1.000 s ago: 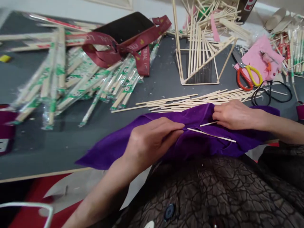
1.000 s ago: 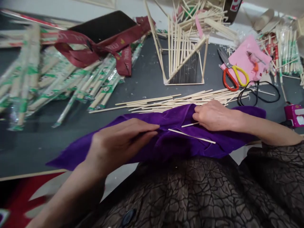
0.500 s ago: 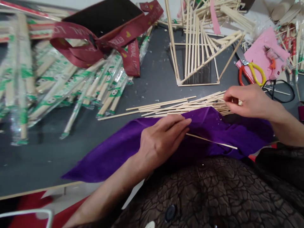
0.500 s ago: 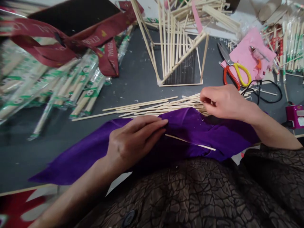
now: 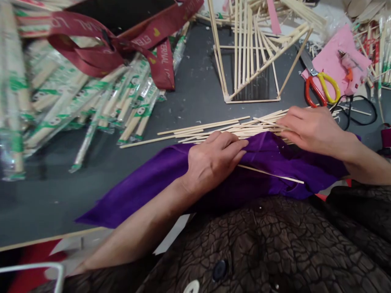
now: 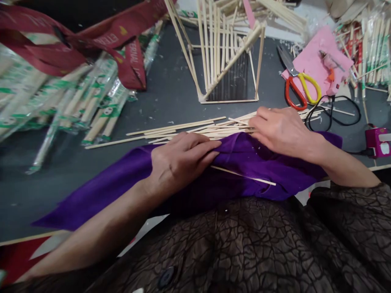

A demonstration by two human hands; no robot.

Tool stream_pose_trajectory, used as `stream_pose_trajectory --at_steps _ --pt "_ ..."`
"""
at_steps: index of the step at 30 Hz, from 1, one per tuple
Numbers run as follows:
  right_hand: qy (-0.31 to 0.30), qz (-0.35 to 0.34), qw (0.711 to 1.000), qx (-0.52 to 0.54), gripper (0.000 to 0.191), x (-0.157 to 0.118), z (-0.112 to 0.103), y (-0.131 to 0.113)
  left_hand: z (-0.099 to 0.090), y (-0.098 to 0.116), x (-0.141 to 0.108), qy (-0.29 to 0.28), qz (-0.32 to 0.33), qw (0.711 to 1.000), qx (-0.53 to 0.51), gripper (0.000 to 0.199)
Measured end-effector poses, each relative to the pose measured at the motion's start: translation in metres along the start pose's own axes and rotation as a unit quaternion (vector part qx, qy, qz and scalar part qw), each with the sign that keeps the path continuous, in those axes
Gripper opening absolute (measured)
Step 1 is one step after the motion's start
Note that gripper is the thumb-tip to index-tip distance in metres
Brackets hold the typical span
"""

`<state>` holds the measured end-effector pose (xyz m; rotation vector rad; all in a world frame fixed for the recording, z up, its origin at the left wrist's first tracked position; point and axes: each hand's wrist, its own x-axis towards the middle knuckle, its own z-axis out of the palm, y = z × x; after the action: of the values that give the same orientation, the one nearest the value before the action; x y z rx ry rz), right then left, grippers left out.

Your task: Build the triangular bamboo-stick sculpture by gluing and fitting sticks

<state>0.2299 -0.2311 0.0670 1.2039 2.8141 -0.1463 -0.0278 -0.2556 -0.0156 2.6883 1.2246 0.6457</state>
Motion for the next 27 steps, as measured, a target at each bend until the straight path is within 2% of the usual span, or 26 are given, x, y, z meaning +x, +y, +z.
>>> stream_pose_trajectory --at_steps 2,4,5,7,10,14,16,19,22,23,25,27 --pt "-0.023 -0.081 0.995 0.054 0.031 -0.009 -0.011 -0.018 0.002 -0.001 -0.001 0.009 0.005 1.0 0.002 0.026" --pt "-0.101 -0.15 0.98 0.078 0.027 -0.016 -0.016 -0.035 0.003 -0.001 -0.001 0.015 0.011 1.0 0.004 0.026" --pt "-0.135 -0.162 0.975 0.067 0.02 -0.018 -0.016 -0.041 0.003 -0.001 -0.001 0.018 0.012 1.0 0.007 0.025" --pt "-0.181 -0.149 0.972 0.026 0.007 -0.021 -0.013 -0.05 0.004 -0.001 -0.001 0.029 0.015 0.999 0.015 0.023" --pt "-0.209 -0.119 0.971 -0.004 0.021 -0.024 -0.006 -0.05 0.004 -0.002 0.0 0.045 0.024 0.999 0.017 0.021" --pt "-0.197 -0.094 0.976 0.019 0.017 -0.031 -0.009 -0.032 0.002 -0.004 -0.001 0.048 0.035 0.998 0.015 0.018" --pt "-0.182 -0.081 0.977 0.07 0.016 -0.035 -0.013 -0.017 0.0 -0.004 -0.002 0.05 0.049 0.998 0.011 0.016" --pt "-0.115 -0.035 0.974 0.193 0.014 -0.035 -0.015 0.006 -0.004 -0.002 -0.004 0.058 0.097 0.993 -0.019 0.011" --pt "-0.045 0.017 0.955 0.292 0.013 -0.024 -0.011 0.019 -0.012 0.002 0.002 0.035 0.126 0.984 -0.118 0.009" --pt "-0.03 0.015 0.949 0.314 0.014 -0.018 -0.008 0.019 -0.016 0.004 0.006 0.018 0.102 0.98 -0.171 0.011" --pt "-0.014 -0.012 0.938 0.346 0.015 -0.004 -0.004 0.016 -0.025 0.006 0.018 -0.018 -0.012 0.954 -0.298 0.018" --pt "-0.014 -0.04 0.935 0.351 0.016 0.01 -0.002 0.01 -0.034 0.008 0.032 -0.038 -0.162 0.888 -0.429 0.029"
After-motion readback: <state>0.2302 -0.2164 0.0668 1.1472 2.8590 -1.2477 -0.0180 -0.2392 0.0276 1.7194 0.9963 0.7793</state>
